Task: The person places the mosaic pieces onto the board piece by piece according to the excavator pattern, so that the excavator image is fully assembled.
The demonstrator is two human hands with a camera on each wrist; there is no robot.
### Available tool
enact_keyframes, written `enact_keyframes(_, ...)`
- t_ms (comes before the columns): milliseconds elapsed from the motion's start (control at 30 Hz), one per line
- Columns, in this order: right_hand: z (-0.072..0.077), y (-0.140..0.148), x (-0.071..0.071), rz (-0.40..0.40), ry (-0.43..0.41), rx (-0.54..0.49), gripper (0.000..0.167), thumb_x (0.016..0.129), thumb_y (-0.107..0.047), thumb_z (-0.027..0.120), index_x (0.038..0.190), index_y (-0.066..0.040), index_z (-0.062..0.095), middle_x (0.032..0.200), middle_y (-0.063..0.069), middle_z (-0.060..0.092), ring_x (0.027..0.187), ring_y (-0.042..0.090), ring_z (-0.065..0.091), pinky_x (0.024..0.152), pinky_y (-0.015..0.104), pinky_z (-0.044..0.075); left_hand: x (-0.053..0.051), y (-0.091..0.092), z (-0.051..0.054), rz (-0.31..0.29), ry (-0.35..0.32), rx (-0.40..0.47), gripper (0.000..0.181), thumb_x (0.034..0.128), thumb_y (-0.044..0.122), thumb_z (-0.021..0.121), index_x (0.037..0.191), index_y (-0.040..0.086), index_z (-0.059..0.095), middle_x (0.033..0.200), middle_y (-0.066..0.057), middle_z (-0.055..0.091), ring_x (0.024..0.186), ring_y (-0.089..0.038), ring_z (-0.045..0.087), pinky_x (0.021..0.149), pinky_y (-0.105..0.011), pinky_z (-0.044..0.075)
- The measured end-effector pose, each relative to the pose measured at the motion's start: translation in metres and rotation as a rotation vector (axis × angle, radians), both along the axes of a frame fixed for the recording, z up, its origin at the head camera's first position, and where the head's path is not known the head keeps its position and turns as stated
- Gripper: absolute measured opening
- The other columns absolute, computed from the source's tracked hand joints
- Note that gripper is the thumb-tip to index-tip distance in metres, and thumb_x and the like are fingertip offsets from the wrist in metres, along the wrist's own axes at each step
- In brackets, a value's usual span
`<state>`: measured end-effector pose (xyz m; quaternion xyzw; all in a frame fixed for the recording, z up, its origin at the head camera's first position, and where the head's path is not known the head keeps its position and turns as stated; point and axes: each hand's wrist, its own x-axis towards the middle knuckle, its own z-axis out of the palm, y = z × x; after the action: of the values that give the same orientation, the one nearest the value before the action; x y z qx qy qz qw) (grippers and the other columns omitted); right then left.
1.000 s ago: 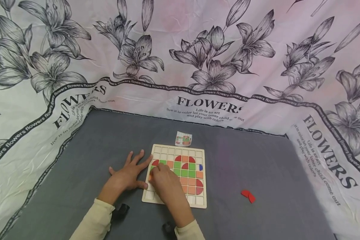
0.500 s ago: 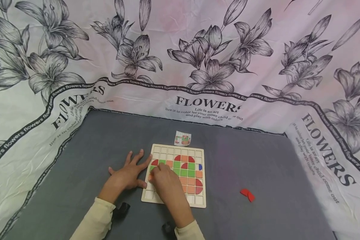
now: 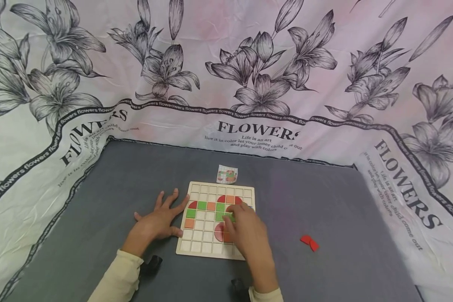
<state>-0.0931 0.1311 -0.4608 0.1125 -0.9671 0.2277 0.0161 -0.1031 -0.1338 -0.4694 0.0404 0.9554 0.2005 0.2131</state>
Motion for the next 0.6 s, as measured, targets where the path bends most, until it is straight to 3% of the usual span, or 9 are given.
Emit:
enact_keyframes(333,0.004,0.096,0.010,-0.358,-0.165,0.072,0.038,0.102,-0.034,0.071,0.120,-0.001,0.072,0.102,0.014,0.074,0.079,0.026,0.069,0.061,0.046,0.056,0.000,-0.001,0.001,-0.001,0.005,0.006,0.104,0.0850,0.036,0.088,0.170,0.035,0.027,0.179,-0.004,0.010,0.163,-0.042,-0.005,0.096,-0.099,0.008)
enact_keyframes(433,0.005,0.121,0.015,-0.409,-0.253,0.085,0.045,0.104,-0.038,0.068,0.125,0.003,0.068,0.104,0.019,0.075,0.076,0.027,0.070,0.058,0.046,0.056,0.000,-0.001,0.001,-0.001,0.006,0.008,0.104,0.0848,0.036,0.088,0.170,0.034,0.027,0.179,-0.004,0.010,0.163,-0.042,-0.005,0.096,-0.099,0.007)
enact_keyframes(600,0.001,0.152,0.021,-0.488,-0.368,0.105,0.055,0.103,-0.047,0.068,0.128,0.002,0.065,0.112,0.022,0.073,0.087,0.037,0.072,0.062,0.051,0.056,0.001,-0.002,0.000,0.002,0.006,0.004,0.105,0.0849,0.036,0.088,0.170,0.035,0.026,0.179,-0.003,0.009,0.163,-0.042,-0.005,0.096,-0.099,0.007)
